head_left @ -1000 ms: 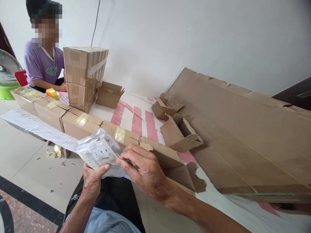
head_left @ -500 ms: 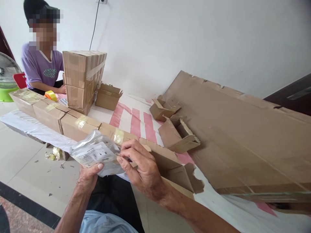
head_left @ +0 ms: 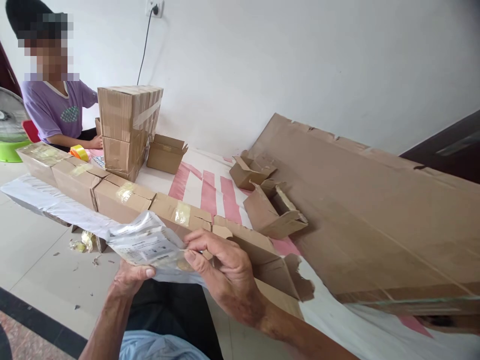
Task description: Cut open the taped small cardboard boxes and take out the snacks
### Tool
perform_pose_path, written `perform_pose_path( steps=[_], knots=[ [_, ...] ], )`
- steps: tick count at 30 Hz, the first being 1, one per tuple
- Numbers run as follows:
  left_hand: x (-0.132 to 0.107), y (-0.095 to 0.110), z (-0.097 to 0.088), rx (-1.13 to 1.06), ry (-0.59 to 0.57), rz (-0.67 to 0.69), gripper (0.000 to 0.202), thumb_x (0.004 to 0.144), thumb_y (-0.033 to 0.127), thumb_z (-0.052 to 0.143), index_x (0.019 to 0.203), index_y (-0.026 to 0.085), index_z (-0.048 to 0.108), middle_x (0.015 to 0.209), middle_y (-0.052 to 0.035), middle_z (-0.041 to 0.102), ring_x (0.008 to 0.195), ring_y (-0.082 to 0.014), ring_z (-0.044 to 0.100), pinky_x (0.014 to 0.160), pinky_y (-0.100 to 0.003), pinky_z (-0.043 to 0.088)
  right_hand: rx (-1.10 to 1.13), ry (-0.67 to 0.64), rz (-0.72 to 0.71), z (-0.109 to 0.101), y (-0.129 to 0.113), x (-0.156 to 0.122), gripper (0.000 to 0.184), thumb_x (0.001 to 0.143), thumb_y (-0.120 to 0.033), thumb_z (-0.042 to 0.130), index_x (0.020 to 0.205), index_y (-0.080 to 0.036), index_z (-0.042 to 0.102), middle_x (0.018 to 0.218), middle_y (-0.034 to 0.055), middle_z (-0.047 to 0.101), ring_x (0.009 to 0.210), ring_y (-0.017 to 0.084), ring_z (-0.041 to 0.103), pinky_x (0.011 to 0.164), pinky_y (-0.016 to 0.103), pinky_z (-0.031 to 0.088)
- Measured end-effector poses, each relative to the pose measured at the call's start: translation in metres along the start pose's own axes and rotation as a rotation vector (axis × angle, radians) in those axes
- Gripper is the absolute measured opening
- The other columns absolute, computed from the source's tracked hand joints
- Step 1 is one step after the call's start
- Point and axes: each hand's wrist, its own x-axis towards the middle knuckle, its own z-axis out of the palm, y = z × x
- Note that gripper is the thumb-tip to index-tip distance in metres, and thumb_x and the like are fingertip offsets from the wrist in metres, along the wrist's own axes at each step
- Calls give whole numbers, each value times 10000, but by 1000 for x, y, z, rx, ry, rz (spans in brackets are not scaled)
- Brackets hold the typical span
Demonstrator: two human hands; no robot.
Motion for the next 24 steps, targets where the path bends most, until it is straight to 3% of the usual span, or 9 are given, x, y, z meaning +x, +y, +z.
perform_pose_path(
  steps=[7, 14, 16, 19, 21, 24],
  knots=[
    [-5, 6, 6, -1, -66, -18, 858, 503, 452, 984, 1270, 179, 715, 1135, -156, 798, 1178, -450, 699, 1038, -570, 557, 23, 86, -74, 7, 2, -3, 169, 983, -182, 591, 834, -229, 656, 972, 70, 717, 874, 195, 703, 759, 300, 567],
    [-9, 15, -5, 27, -111, -65, 870, 482, 468, 996, 1251, 170, 718, 1107, -166, 799, 1126, -450, 721, 997, -559, 567, 248, -122, 135, 7, 4, 6, 257, 1014, -314, 564, 781, -224, 624, 803, 15, 669, 645, 143, 594, 593, 252, 498],
    [-6, 31, -15, 77, -71, -1, 869, 526, 476, 990, 1290, 185, 696, 1134, -162, 793, 1129, -422, 723, 970, -514, 578, 260, -179, 150, 3, 11, 17, 274, 1005, -331, 559, 759, -219, 605, 760, 6, 637, 638, 143, 568, 579, 253, 478],
    [-4, 75, -22, 292, 5, 198, 804, 591, 433, 984, 1315, 243, 691, 1252, -140, 759, 1151, -363, 716, 937, -416, 578, 213, -330, 108, 0, 20, 37, 257, 990, -295, 548, 753, -212, 602, 720, -1, 623, 655, 148, 566, 603, 262, 466],
    [-6, 110, -16, 612, -13, 289, 657, 678, 379, 945, 1281, 236, 727, 1298, -146, 738, 1172, -339, 699, 965, -384, 551, 165, -470, 29, 3, 23, 51, 237, 974, -246, 548, 751, -206, 616, 705, -5, 631, 645, 143, 569, 603, 262, 451],
    [-7, 146, 7, 1164, -176, 281, 492, 747, 322, 901, 1217, 251, 773, 1148, -110, 780, 1063, -303, 706, 941, -359, 519, 117, -643, -145, 17, 22, 70, 235, 959, -188, 557, 738, -198, 638, 717, -4, 656, 662, 138, 595, 629, 259, 453]
  ],
)
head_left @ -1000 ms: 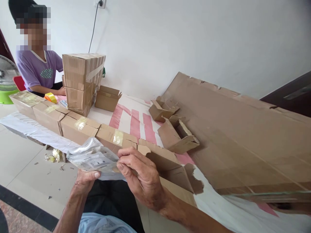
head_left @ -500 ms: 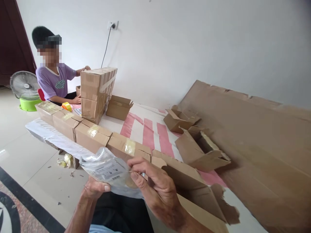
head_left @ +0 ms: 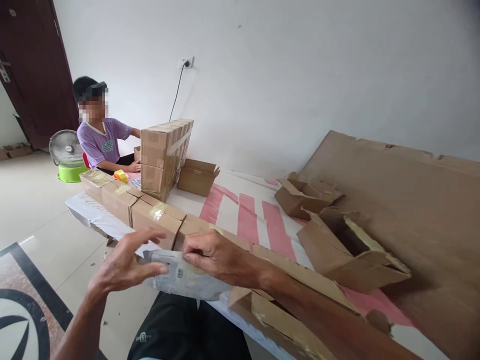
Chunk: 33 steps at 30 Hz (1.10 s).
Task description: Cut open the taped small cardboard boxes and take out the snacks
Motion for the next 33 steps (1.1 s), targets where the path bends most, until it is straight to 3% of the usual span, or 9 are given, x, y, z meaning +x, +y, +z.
perform_pose_path(
  steps=[4, 9, 14, 18, 22, 25, 27, 30, 33],
  knots=[
    [13, 22, 6, 391, -176, -11, 53, 855, 277, 774, 865, 228, 755, 741, -11, 708, 735, -213, 652, 701, -277, 435, -95, -51, -122, 4, 3, 28, 208, 937, -146, 612, 742, -187, 670, 727, 0, 693, 682, 140, 620, 681, 273, 463],
    [16, 14, 16, 586, 15, 74, 254, 943, 238, 639, 691, 207, 630, 615, 16, 603, 572, -149, 533, 592, -278, 325, -46, 107, -58, -2, 6, 39, 46, 884, -160, 723, 908, -197, 708, 746, -26, 704, 673, 131, 627, 687, 262, 501],
    [15, 2, 11, 686, 282, 473, 180, 955, 159, 614, 816, 225, 706, 798, -52, 761, 715, -192, 657, 691, -316, 383, 20, 190, 0, -23, 14, 21, 772, 705, -499, 938, 1357, -215, 637, 1325, 121, 705, 1225, 290, 666, 1037, 461, 546],
    [13, -5, 5, 634, 312, 678, 185, 881, 109, 685, 935, 260, 778, 962, -68, 817, 855, -236, 722, 722, -341, 396, 255, 113, 144, -42, 35, 9, 841, 818, -723, 760, 1464, -213, 586, 1526, 194, 586, 1384, 339, 594, 1068, 512, 550],
    [10, 6, 4, 577, 122, 721, 255, 820, 119, 747, 996, 292, 813, 1042, -70, 833, 853, -278, 743, 740, -390, 459, 559, -44, 369, -46, 57, 19, 694, 904, -750, 640, 1315, -192, 675, 1317, 165, 734, 1147, 241, 738, 857, 345, 633],
    [11, 19, 5, 490, 7, 755, 288, 807, 156, 777, 1050, 307, 812, 1062, -68, 836, 837, -294, 763, 801, -443, 539, 817, -353, 481, -31, 64, 30, 613, 785, -708, 793, 1030, -150, 728, 934, 73, 794, 798, 180, 761, 634, 246, 594],
    [14, 22, 4, 493, 18, 806, 308, 813, 143, 774, 1062, 323, 799, 1105, -45, 831, 923, -292, 773, 920, -476, 559, 997, -435, 491, -17, 63, 34, 589, 691, -642, 888, 949, -142, 714, 804, 31, 764, 678, 160, 730, 592, 231, 573],
    [21, 16, -2, 618, 241, 779, 338, 826, 88, 767, 1057, 335, 771, 1283, -19, 776, 1230, -289, 692, 1132, -530, 468, 1186, -192, 435, -1, 60, 34, 640, 639, -515, 952, 1121, -175, 703, 892, 30, 785, 714, 151, 732, 643, 223, 578],
    [25, 1, -6, 546, 589, 445, 377, 856, 189, 786, 1216, 279, 719, 1453, -91, 660, 1352, -306, 599, 1114, -505, 498, 1209, 115, 368, 7, 61, 38, 688, 670, -462, 944, 1245, -203, 670, 1021, 55, 801, 809, 174, 745, 693, 241, 579]
  ],
)
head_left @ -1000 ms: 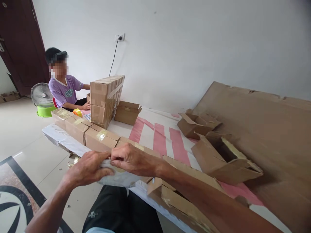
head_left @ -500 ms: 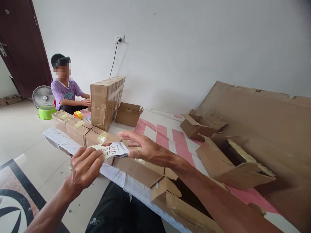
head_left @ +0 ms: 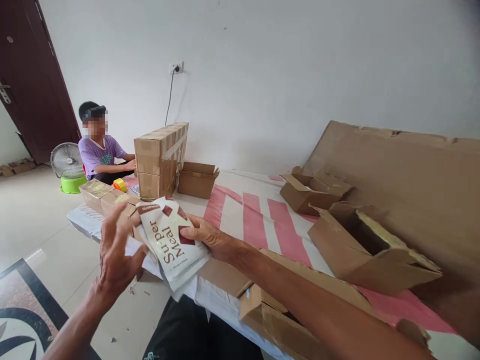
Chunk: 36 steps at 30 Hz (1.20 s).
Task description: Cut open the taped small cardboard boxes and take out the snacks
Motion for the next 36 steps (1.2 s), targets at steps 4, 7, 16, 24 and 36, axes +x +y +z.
perform_pose_path(
  steps=[4, 7, 16, 24, 36],
  knots=[
    [-18, -9, 16, -447, -73, -681, 505, 976, 524, 616, 1345, 181, 645, 1207, -136, 754, 961, -266, 747, 756, -373, 624, 3, 202, -141, 6, 12, 22, 691, 631, -494, 957, 1185, -200, 665, 1089, 68, 800, 903, 234, 749, 761, 306, 587],
    [-26, -11, 31, -554, -197, -839, 566, 844, 560, 772, 1241, 163, 699, 1055, -109, 789, 876, -268, 742, 733, -346, 605, -15, 320, -233, 14, 23, 40, 703, 596, -518, 973, 1154, -235, 652, 1081, 45, 799, 932, 252, 742, 806, 336, 586],
    [-10, -64, 37, -788, -134, -979, 667, 651, 507, 931, 1186, 190, 691, 1065, -91, 813, 892, -274, 759, 741, -319, 592, 94, 230, -158, 6, 34, 71, 646, 636, -581, 930, 1148, -273, 685, 1127, 46, 807, 986, 284, 756, 773, 380, 609],
    [-23, -100, 48, -849, 53, -1067, 657, 613, 513, 960, 1109, 157, 718, 970, -90, 811, 737, -216, 743, 646, -309, 599, 61, 149, -124, 3, 30, 99, 537, 653, -460, 918, 1099, -257, 696, 1046, 38, 811, 906, 261, 750, 732, 398, 634],
    [0, -152, 53, -810, 114, -999, 595, 561, 446, 980, 1013, 165, 714, 893, -61, 804, 744, -195, 732, 709, -300, 586, -94, 17, 56, -27, 11, 134, 528, 651, -449, 956, 1070, -201, 751, 981, 82, 806, 813, 231, 757, 686, 367, 662]
  ],
)
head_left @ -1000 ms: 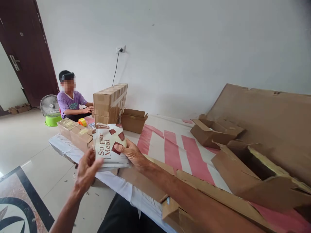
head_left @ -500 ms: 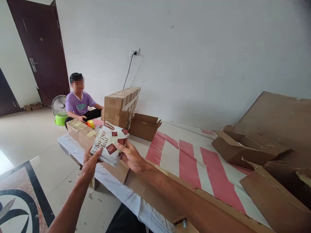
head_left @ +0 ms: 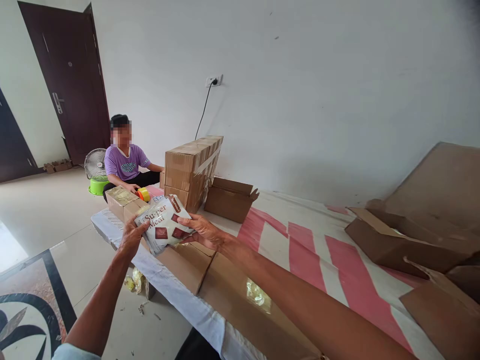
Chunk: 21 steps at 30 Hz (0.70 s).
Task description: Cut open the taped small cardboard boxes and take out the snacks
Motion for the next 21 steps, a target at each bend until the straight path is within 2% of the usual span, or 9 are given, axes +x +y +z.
perform_pose_path(
  steps=[4, 7, 10, 14, 17, 21],
  knots=[
    [19, 5, 0, 71, -59, 8, 498, 541, 351, 971, 930, 161, 725, 825, -31, 782, 705, -167, 693, 672, -259, 547, -80, -1, 38, -14, -8, 11, 511, 611, -388, 977, 1035, -188, 774, 979, 88, 807, 783, 229, 749, 667, 357, 656],
    [31, 10, 1, 124, -101, 5, 460, 541, 318, 960, 901, 161, 720, 793, -16, 763, 705, -167, 681, 660, -250, 525, -65, 18, 8, -20, -4, 24, 507, 569, -371, 982, 993, -176, 783, 969, 85, 811, 781, 230, 745, 691, 352, 645],
    [39, 12, 3, 173, -132, -4, 427, 576, 362, 950, 876, 161, 720, 764, -13, 745, 669, -163, 654, 628, -250, 497, -50, 63, -28, -26, 7, 38, 454, 571, -378, 972, 928, -171, 783, 917, 70, 812, 759, 209, 730, 689, 313, 616],
    [47, 12, 2, 230, -142, -6, 412, 590, 419, 947, 825, 163, 727, 703, 3, 710, 607, -142, 600, 583, -240, 448, -48, 109, -9, -31, 20, 52, 406, 544, -396, 976, 796, -162, 759, 778, 60, 788, 644, 188, 691, 601, 297, 572],
    [55, 10, 0, 256, -138, -15, 423, 559, 438, 958, 784, 167, 723, 684, 6, 703, 593, -142, 591, 575, -242, 440, -43, 119, -2, -31, 25, 60, 441, 524, -410, 988, 803, -163, 753, 767, 54, 785, 613, 180, 678, 570, 294, 558],
    [68, 7, -3, 276, -120, -28, 440, 558, 449, 963, 816, 157, 758, 709, -17, 730, 618, -163, 625, 596, -260, 463, -37, 154, -25, -28, 30, 71, 456, 534, -415, 991, 837, -167, 755, 794, 53, 792, 647, 177, 685, 591, 282, 554]
  ],
)
